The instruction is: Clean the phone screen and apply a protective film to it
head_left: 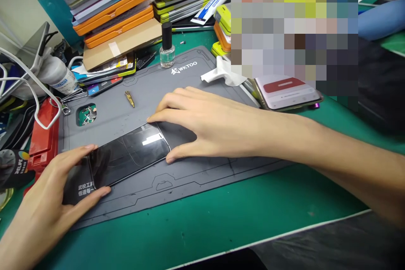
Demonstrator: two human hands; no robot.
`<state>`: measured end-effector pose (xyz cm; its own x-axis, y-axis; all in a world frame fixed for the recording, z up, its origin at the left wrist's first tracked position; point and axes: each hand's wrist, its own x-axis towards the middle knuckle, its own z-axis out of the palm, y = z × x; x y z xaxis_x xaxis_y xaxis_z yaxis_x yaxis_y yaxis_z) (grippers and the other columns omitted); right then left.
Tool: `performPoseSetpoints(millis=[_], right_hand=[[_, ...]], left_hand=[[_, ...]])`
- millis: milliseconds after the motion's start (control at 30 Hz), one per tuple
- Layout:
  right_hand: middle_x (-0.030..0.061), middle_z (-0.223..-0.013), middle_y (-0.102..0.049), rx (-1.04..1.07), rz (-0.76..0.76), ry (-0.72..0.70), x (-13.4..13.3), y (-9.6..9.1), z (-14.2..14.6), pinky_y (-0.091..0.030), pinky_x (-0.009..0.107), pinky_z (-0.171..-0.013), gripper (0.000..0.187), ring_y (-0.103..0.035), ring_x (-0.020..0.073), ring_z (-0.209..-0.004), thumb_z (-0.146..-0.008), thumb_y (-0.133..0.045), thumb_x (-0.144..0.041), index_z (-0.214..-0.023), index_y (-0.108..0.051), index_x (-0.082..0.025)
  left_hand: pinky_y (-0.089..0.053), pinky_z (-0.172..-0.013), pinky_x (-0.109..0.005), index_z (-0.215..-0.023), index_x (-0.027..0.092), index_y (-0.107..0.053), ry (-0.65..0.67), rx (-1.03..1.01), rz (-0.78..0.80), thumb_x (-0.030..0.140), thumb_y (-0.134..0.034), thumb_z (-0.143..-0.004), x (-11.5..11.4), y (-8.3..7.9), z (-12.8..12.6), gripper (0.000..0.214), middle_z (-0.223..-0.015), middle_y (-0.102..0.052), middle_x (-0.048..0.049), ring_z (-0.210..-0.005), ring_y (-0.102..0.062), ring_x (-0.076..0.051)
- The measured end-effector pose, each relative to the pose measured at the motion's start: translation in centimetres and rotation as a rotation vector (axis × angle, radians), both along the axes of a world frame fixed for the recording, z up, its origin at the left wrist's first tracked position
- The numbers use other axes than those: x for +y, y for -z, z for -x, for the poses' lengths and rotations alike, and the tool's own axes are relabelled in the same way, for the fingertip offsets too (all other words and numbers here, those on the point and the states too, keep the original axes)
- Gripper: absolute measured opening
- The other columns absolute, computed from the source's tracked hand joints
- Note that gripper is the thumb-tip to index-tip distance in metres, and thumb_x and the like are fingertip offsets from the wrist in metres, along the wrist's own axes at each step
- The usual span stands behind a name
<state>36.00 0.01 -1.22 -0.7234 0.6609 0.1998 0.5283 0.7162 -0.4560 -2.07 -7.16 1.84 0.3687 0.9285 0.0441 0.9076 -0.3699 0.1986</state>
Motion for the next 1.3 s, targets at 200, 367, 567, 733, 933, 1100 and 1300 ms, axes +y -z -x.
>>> performPoseSetpoints(millis=[200, 367, 567, 733, 933, 1100, 1300], right_hand=[[0.0163, -0.139, -0.074, 0.006, -0.008, -0.010, 0.0, 0.1, -0.4, -0.053, 0.053, -0.112, 0.060, -0.066, 0.0361, -0.125, -0.106, -0.083, -0.057, -0.151, -0.076, -0.018], [0.0155, -0.144, -0.077, 0.033, 0.004, -0.052, 0.4, 0.0, -1.3, -0.057, 0.053, -0.113, 0.056, -0.069, 0.0360, -0.131, -0.114, -0.072, -0.049, -0.162, -0.069, -0.021], [0.0138, -0.141, -0.082, 0.092, -0.034, -0.073, 0.9, 0.1, -1.6, -0.058, 0.047, -0.113, 0.039, -0.075, 0.0304, -0.128, -0.118, -0.059, -0.029, -0.151, -0.079, -0.021], [0.0134, -0.128, -0.087, 0.085, -0.128, -0.096, 0.6, 0.0, -1.5, -0.061, 0.043, -0.102, 0.039, -0.079, 0.0284, -0.119, -0.120, -0.050, -0.024, -0.138, -0.084, -0.016], [0.0082, -0.110, -0.088, 0.043, -0.209, -0.165, -0.4, -0.8, -1.6, -0.058, 0.038, -0.083, 0.033, -0.080, 0.0242, -0.097, -0.115, -0.057, -0.017, -0.125, -0.088, -0.020], [0.0076, -0.110, -0.087, 0.010, -0.239, -0.186, -0.7, -1.0, -1.5, -0.055, 0.038, -0.078, 0.036, -0.078, 0.0240, -0.094, -0.113, -0.054, -0.016, -0.112, -0.089, -0.022], [0.0081, -0.110, -0.087, 0.014, -0.235, -0.187, -0.7, -0.8, -1.5, -0.054, 0.038, -0.076, 0.032, -0.078, 0.0240, -0.093, -0.111, -0.058, -0.015, -0.110, -0.089, -0.021]], left_hand=[[-0.066, -0.116, -0.052, -0.169, 0.041, -0.050, 0.101, 0.009, -0.042, 0.083, -0.061, -0.109, 0.3, 0.4, 0.6, 0.074, -0.158, -0.071, -0.0048, -0.138, -0.076, -0.035], [-0.064, -0.116, -0.049, -0.169, 0.037, -0.051, 0.198, 0.017, -0.090, 0.075, -0.060, -0.113, 0.6, 0.4, 0.8, 0.069, -0.158, -0.071, -0.0067, -0.137, -0.076, -0.034], [-0.065, -0.113, -0.047, -0.167, 0.038, -0.054, 0.236, 0.026, -0.097, 0.074, -0.059, -0.114, 0.6, 0.4, 0.6, 0.064, -0.160, -0.069, -0.0059, -0.138, -0.075, -0.033], [-0.068, -0.110, -0.047, -0.164, 0.040, -0.058, 0.229, 0.040, -0.108, 0.079, -0.057, -0.113, 0.7, 0.2, 0.4, 0.064, -0.156, -0.071, -0.0056, -0.133, -0.077, -0.032], [-0.070, -0.106, -0.047, -0.160, 0.041, -0.063, 0.226, 0.045, -0.096, 0.074, -0.059, -0.113, 0.8, -0.1, 0.3, 0.058, -0.154, -0.073, -0.0066, -0.128, -0.080, -0.033], [-0.071, -0.103, -0.047, -0.159, 0.043, -0.062, 0.246, 0.049, -0.098, 0.073, -0.061, -0.113, 0.9, -0.1, 0.5, 0.055, -0.152, -0.073, -0.0069, -0.127, -0.080, -0.034], [-0.070, -0.104, -0.048, -0.157, 0.042, -0.065, 0.235, 0.042, -0.084, 0.073, -0.063, -0.112, 0.8, -0.2, 0.3, 0.055, -0.152, -0.073, -0.0061, -0.129, -0.079, -0.034]])
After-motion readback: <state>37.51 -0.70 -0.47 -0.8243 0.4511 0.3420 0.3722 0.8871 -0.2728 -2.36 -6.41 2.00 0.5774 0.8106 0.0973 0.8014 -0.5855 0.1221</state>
